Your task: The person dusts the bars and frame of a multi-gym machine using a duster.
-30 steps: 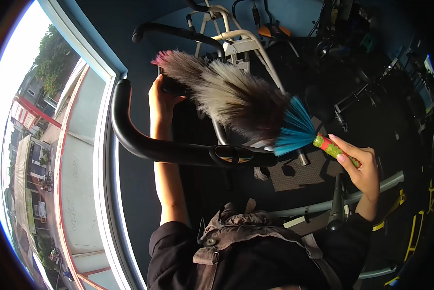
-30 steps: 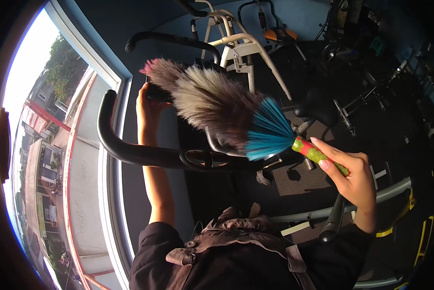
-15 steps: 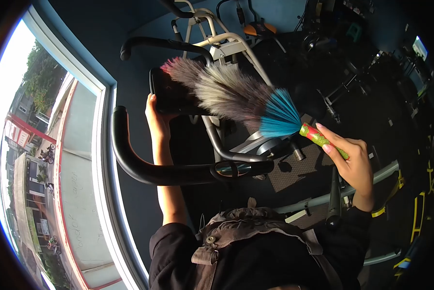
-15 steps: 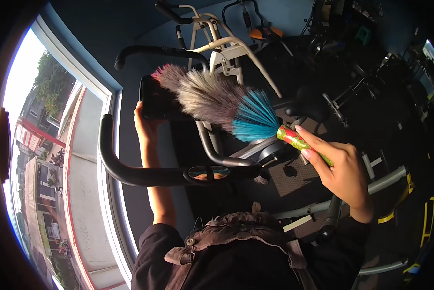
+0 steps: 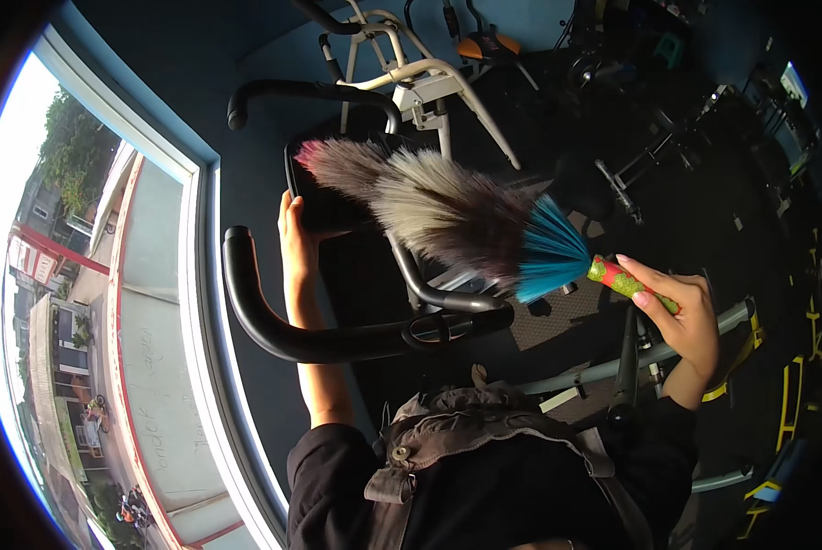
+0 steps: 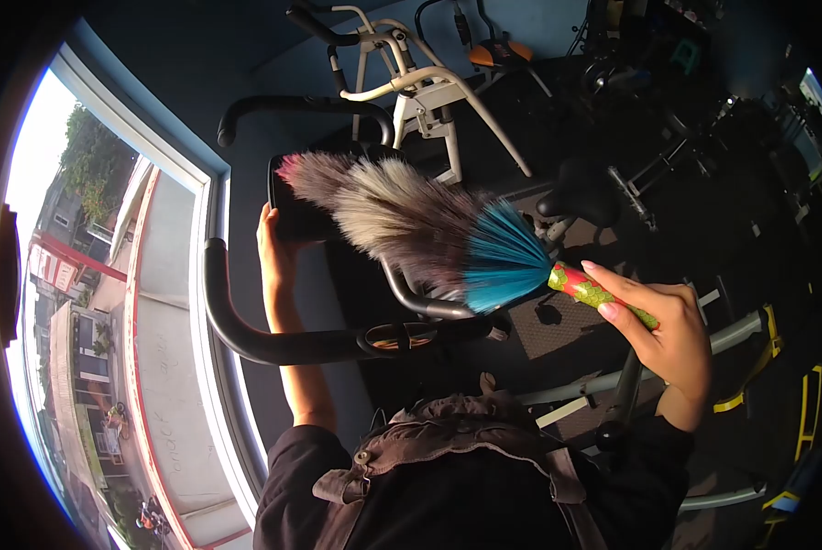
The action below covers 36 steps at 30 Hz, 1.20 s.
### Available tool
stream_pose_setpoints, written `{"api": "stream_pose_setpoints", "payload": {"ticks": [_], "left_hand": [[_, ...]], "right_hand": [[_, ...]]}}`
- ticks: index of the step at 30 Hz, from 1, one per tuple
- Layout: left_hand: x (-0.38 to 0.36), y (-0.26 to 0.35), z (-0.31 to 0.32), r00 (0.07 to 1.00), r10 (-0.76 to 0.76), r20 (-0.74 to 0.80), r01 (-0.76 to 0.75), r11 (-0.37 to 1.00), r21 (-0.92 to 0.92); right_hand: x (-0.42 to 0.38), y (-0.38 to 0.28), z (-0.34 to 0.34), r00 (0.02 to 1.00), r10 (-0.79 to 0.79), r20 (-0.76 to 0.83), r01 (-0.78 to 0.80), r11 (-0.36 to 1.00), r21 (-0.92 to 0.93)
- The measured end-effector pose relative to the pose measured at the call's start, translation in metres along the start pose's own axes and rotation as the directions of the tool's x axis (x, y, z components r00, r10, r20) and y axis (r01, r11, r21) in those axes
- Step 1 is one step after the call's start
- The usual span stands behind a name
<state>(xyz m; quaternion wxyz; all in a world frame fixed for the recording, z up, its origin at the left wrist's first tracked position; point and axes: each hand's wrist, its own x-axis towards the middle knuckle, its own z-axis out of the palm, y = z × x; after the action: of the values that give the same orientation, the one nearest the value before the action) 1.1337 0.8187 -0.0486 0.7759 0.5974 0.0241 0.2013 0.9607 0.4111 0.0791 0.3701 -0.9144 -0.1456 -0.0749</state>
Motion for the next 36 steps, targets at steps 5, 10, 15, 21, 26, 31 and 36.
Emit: {"api": "stream_pose_setpoints", "payload": {"ticks": [5, 10, 15, 21, 26, 31, 36], "left_hand": [[-0.005, 0.012, 0.003, 0.986, -0.069, 0.153, 0.072, 0.997, -0.021], [-0.006, 0.013, 0.008, 0.989, -0.04, 0.144, 0.046, 0.998, -0.039], [-0.002, 0.001, 0.002, 0.996, -0.017, 0.089, 0.022, 0.998, -0.065], [-0.012, 0.026, 0.012, 0.957, -0.033, 0.29, 0.063, 0.993, -0.097], [-0.011, 0.025, 0.012, 0.964, -0.052, 0.26, 0.071, 0.995, -0.065], [-0.01, 0.02, 0.008, 0.958, -0.035, 0.283, 0.052, 0.997, -0.053], [-0.01, 0.02, 0.011, 0.966, -0.055, 0.254, 0.059, 0.998, -0.009]], "right_hand": [[-0.018, -0.005, -0.038, 0.996, 0.069, 0.055, -0.065, 0.995, -0.074], [0.002, 0.013, -0.016, 0.97, 0.229, -0.077, -0.228, 0.973, 0.022], [-0.002, 0.066, 0.035, 0.947, 0.321, 0.021, -0.307, 0.883, 0.355], [-0.036, 0.136, 0.087, 0.889, 0.451, -0.076, -0.359, 0.791, 0.495], [-0.067, 0.16, 0.102, 0.887, 0.437, 0.148, -0.421, 0.636, 0.646], [-0.065, 0.165, 0.096, 0.867, 0.498, 0.018, -0.402, 0.678, 0.616], [-0.076, 0.185, 0.103, 0.898, 0.402, 0.18, -0.408, 0.608, 0.681]]}}
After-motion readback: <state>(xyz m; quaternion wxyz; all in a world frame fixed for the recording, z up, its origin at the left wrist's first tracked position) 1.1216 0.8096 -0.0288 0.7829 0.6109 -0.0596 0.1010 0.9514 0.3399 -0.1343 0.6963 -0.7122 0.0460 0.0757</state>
